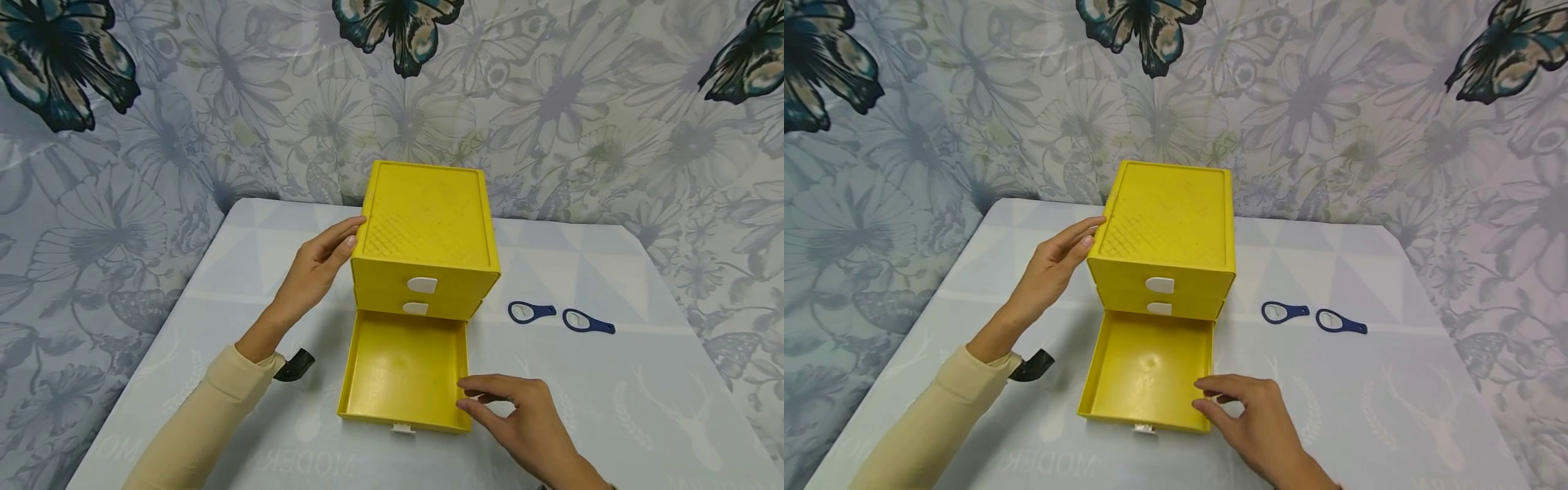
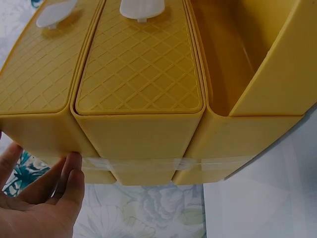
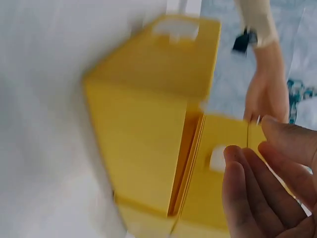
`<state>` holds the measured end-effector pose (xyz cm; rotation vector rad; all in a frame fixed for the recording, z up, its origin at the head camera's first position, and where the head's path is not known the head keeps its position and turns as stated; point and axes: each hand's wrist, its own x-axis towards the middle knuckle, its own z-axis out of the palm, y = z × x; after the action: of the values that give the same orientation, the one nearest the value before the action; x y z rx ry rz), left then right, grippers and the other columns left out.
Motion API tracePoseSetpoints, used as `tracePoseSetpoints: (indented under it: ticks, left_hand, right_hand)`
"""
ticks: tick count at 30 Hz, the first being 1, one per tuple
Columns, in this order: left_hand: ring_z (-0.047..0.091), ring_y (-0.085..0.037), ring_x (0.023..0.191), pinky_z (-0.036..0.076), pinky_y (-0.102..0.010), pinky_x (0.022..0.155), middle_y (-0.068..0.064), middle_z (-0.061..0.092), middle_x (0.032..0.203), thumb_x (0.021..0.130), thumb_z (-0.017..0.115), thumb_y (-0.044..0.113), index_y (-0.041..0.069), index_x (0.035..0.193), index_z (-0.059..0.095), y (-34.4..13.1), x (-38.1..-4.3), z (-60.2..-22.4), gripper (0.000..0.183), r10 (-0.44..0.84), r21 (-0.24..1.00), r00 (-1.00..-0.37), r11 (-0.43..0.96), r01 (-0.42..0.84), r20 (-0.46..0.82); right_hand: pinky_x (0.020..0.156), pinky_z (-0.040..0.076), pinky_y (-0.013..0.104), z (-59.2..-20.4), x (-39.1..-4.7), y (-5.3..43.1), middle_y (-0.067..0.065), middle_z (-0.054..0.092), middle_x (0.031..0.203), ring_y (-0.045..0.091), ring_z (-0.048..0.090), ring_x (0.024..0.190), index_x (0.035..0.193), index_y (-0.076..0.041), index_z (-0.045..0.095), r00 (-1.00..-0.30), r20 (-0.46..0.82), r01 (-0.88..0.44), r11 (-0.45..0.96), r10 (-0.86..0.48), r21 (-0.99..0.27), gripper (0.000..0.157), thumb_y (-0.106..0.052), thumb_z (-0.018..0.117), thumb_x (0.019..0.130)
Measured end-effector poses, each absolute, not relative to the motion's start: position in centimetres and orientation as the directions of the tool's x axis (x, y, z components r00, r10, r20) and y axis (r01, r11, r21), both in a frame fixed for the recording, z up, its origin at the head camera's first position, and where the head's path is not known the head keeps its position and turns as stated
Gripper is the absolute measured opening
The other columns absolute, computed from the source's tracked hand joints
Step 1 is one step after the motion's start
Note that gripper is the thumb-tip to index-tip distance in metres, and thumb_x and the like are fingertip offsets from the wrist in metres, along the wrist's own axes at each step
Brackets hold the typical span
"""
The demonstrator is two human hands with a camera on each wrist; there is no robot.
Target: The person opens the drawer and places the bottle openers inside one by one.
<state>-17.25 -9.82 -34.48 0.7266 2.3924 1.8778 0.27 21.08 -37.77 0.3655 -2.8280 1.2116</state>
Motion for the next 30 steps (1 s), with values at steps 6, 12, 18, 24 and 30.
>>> tracePoseSetpoints:
  ticks: [6,12,18,24,30]
  left_hand:
    - [0.041,-0.013,0.144,0.037,-0.043,0.118,0.009,0.042,0.156,0.108,0.046,0.036,0.030,0.150,0.046,-9.8,-17.2,-34.4,0.043,0.369,0.922,-0.890,0.168,0.348,0.269]
    - [0.041,-0.012,0.144,0.037,-0.043,0.118,0.009,0.043,0.156,0.108,0.046,0.036,0.030,0.150,0.047,-9.9,-17.2,-34.4,0.043,0.365,0.921,-0.892,0.175,0.349,0.268]
    - [0.041,-0.012,0.144,0.037,-0.043,0.118,0.008,0.044,0.156,0.108,0.046,0.035,0.030,0.150,0.047,-9.9,-17.2,-34.4,0.042,0.362,0.920,-0.892,0.175,0.350,0.271]
    - [0.041,-0.012,0.144,0.037,-0.042,0.118,0.008,0.043,0.156,0.108,0.046,0.035,0.029,0.150,0.047,-9.9,-17.2,-34.4,0.043,0.362,0.920,-0.892,0.176,0.351,0.271]
    - [0.041,-0.012,0.143,0.038,-0.042,0.118,0.007,0.042,0.156,0.108,0.046,0.034,0.028,0.150,0.047,-9.8,-17.2,-34.5,0.043,0.364,0.923,-0.893,0.171,0.344,0.265]
  right_hand:
    - [0.065,0.058,0.021,-37.5,-1.6,23.9,-0.016,0.076,0.097,0.004,0.069,0.079,0.101,-0.030,0.079,-0.958,0.248,-0.264,0.777,-0.143,-0.572,0.024,-0.022,0.086,0.080]
    - [0.064,0.058,0.022,-37.6,-3.5,26.7,-0.009,0.077,0.099,0.008,0.070,0.079,0.102,-0.024,0.080,-0.935,0.325,-0.301,0.806,-0.145,-0.509,0.027,-0.017,0.088,0.077]
    - [0.069,0.058,0.020,-37.8,-5.1,29.8,-0.007,0.077,0.098,0.009,0.071,0.084,0.103,-0.024,0.080,-0.933,0.321,-0.299,0.844,-0.160,-0.446,0.028,-0.017,0.088,0.077]
    - [0.070,0.052,0.011,-38.4,-6.6,33.3,-0.004,0.077,0.098,0.009,0.071,0.085,0.102,-0.024,0.079,-0.934,0.312,-0.304,0.848,-0.175,-0.434,0.028,-0.016,0.088,0.077]
    - [0.069,0.048,0.004,-39.3,-7.8,36.7,0.006,0.077,0.101,0.015,0.073,0.083,0.101,-0.019,0.080,-0.940,0.292,-0.289,0.863,-0.174,-0.415,0.027,-0.014,0.088,0.075]
